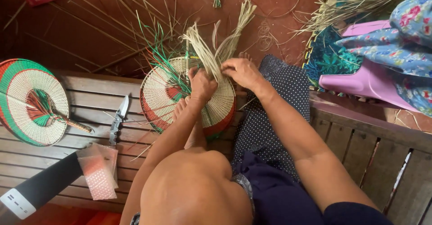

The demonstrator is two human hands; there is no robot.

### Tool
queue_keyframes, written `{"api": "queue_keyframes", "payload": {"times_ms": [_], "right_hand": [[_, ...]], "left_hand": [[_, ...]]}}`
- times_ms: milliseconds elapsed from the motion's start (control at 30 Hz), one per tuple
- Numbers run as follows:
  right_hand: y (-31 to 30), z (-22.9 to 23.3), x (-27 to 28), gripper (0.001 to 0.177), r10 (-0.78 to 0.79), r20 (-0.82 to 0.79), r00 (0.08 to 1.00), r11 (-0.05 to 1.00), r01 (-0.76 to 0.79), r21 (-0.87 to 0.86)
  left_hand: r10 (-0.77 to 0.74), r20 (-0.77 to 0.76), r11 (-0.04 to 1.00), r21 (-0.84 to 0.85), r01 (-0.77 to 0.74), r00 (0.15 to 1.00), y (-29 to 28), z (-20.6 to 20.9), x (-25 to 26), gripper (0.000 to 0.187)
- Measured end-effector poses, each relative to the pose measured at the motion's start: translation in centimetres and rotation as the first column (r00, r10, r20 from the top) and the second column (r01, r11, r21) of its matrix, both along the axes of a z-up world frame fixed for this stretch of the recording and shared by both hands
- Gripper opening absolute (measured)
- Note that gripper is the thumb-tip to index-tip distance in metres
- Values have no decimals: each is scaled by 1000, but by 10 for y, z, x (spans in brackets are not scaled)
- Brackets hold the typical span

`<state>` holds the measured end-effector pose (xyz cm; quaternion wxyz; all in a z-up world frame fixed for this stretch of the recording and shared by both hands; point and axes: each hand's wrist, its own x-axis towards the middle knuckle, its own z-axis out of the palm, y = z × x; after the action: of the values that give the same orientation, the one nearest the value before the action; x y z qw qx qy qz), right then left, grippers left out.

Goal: Weaving a circular fan using dried plant fibers on a wooden bench.

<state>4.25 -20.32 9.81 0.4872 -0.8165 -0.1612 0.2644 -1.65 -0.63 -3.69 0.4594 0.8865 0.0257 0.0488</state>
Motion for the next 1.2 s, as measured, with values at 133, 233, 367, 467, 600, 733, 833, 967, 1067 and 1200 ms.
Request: {"api": "queue_keyframes", "payload": {"times_ms": [133,233,367,467,600,733,833,967,1067,1200], "right_hand": [[14,-26,14,9,-3,99,995,988,19,-153],[20,-24,19,8,-29,151,988,990,49,-133],[7,68,5,8,41,-16,999,999,-42,-35],[-1,71,5,60,212,-264,941,977,-211,31],[16,78,-12,112,283,-55,958,911,-286,-297],[32,51,-19,50,101,142,985,993,-108,44],[37,114,1,37,82,-43,996,972,-71,223],[31,191,19,26,103,-77,992,923,-66,379],[25,166,32,22,121,-36,992,861,-87,500],[-2,122,18,25,84,-73,994,910,-46,412]], "left_hand": [[-44,-249,878,452,156,968,-7,23,9,37],[-19,-225,847,514,136,974,-10,11,5,32],[-50,-130,855,507,109,990,-1,-20,-2,25],[-11,-118,911,408,59,993,-8,24,6,31],[-6,125,931,364,-41,992,-1,0,-4,24],[-106,163,905,425,27,981,-4,41,3,24],[-133,177,875,484,32,975,-1,21,4,16],[-94,213,842,538,-37,973,-2,9,6,11],[-48,201,903,427,-43,978,4,52,13,26],[-92,182,818,575,-30,979,26,102,52,23]]}}
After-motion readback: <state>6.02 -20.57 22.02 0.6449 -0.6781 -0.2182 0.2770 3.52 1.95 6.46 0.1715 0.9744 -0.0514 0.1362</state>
